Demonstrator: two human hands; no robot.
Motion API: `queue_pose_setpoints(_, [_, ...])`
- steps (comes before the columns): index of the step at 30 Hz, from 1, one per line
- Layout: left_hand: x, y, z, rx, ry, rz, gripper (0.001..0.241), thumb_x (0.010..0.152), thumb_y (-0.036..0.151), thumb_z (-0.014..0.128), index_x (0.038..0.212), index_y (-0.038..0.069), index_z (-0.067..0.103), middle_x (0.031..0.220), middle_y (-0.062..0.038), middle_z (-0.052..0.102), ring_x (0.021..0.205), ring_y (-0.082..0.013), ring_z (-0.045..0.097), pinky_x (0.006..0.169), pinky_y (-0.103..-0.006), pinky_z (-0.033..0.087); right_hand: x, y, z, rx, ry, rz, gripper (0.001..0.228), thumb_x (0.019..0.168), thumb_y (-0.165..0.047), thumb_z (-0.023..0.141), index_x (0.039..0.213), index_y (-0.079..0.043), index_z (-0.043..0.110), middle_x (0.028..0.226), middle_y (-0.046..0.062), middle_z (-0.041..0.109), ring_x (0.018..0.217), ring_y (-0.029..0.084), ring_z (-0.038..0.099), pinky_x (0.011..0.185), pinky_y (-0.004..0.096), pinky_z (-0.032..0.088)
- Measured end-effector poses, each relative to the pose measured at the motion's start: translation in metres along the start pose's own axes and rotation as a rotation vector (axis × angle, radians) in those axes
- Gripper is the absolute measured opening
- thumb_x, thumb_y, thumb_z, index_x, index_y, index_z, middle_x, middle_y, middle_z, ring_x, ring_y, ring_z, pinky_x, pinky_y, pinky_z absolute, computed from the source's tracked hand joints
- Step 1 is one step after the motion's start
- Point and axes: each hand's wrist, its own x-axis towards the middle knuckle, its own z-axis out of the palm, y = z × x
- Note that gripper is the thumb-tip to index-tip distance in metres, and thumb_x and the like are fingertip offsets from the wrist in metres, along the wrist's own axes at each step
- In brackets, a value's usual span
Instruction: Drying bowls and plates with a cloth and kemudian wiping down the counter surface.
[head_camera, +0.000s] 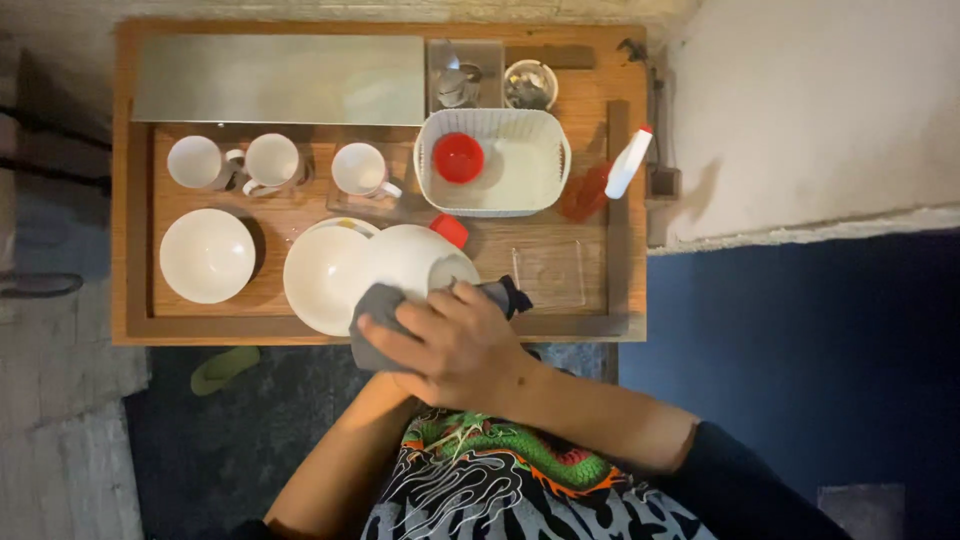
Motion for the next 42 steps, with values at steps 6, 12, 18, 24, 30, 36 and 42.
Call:
queue_pose_setpoints(6, [0.002, 0.020, -0.009, 0.066, -0.013, -0.005, 0.043, 0.092, 0.029, 0.054, 0.127, 0.003, 0.054, 0.117, -0.013, 0.061, 0.104, -0.0209, 0.058, 0.090, -0.0331, 0.046, -0.042, 0.019, 0.019, 0.158, 0.025, -0.115, 0.063, 0.077, -0.033, 0.081, 0.137, -0.025, 0.065, 0.103, 0.002, 0.063, 0.090, 0.021, 0.065, 0.079, 0.039, 0.046])
queue_pose_setpoints(12, [-0.014, 0.046, -0.037, 0.129, -0.003, -0.022, 0.043, 0.093, 0.029, 0.054, 0.127, 0.003, 0.055, 0.116, -0.013, 0.062, 0.103, -0.0208, 0.059, 0.090, -0.0332, 0.047, -0.062, 0.057, 0.053, 0.366, 0.211, 0.025, 0.052, 0.073, -0.029, 0.082, 0.123, -0.017, 0.070, 0.099, 0.011, 0.064, 0.088, 0.025, 0.062, 0.081, 0.037, 0.049])
queue_pose_setpoints(18, [-0.012, 0.068, -0.051, 0.209, -0.025, -0.062, 0.043, 0.093, 0.030, 0.055, 0.127, 0.003, 0.056, 0.116, -0.013, 0.063, 0.103, -0.0206, 0.060, 0.090, -0.0334, 0.047, -0.029, 0.070, 0.036, 1.014, 0.356, 0.688, 0.043, 0.100, -0.027, 0.065, 0.132, 0.002, 0.065, 0.113, 0.012, 0.072, 0.104, 0.017, 0.065, 0.095, 0.030, 0.053])
queue_pose_setpoints(24, [-0.007, 0.070, -0.061, 0.276, -0.015, -0.103, 0.044, 0.094, 0.031, 0.055, 0.127, 0.002, 0.057, 0.116, -0.013, 0.064, 0.103, -0.0205, 0.061, 0.090, -0.0335, 0.048, 0.004, 0.041, -0.020, 0.499, 0.173, 0.170, 0.049, 0.088, -0.023, 0.075, 0.135, -0.009, 0.067, 0.113, 0.010, 0.068, 0.101, 0.026, 0.065, 0.094, 0.036, 0.052])
queue_pose_setpoints(30, [-0.001, 0.080, -0.062, 0.344, -0.008, -0.146, 0.044, 0.095, 0.031, 0.055, 0.127, 0.002, 0.058, 0.115, -0.013, 0.066, 0.103, -0.0204, 0.062, 0.090, -0.0336, 0.049, -0.006, 0.077, 0.036, 0.381, 0.245, 0.015, 0.047, 0.089, -0.028, 0.073, 0.134, -0.015, 0.066, 0.124, 0.012, 0.066, 0.108, 0.028, 0.062, 0.101, 0.038, 0.048])
queue_pose_setpoints(36, [0.021, 0.083, -0.046, 0.415, 0.020, -0.170, 0.044, 0.095, 0.032, 0.056, 0.128, 0.002, 0.058, 0.115, -0.013, 0.067, 0.102, -0.0202, 0.063, 0.090, -0.0337, 0.050, -0.029, 0.091, 0.109, 1.489, 0.363, 0.775, 0.042, 0.100, -0.026, 0.064, 0.134, -0.001, 0.061, 0.123, 0.008, 0.067, 0.108, 0.015, 0.063, 0.095, 0.031, 0.052])
queue_pose_setpoints(42, [0.031, 0.057, -0.065, 0.454, 0.023, -0.236, 0.045, 0.096, 0.033, 0.056, 0.128, 0.002, 0.059, 0.115, -0.013, 0.068, 0.102, -0.0201, 0.064, 0.090, -0.0339, 0.051, -0.048, 0.092, 0.110, 2.015, 0.555, 1.061, 0.044, 0.095, -0.030, 0.060, 0.131, -0.004, 0.060, 0.115, 0.012, 0.070, 0.102, 0.022, 0.070, 0.091, 0.035, 0.057])
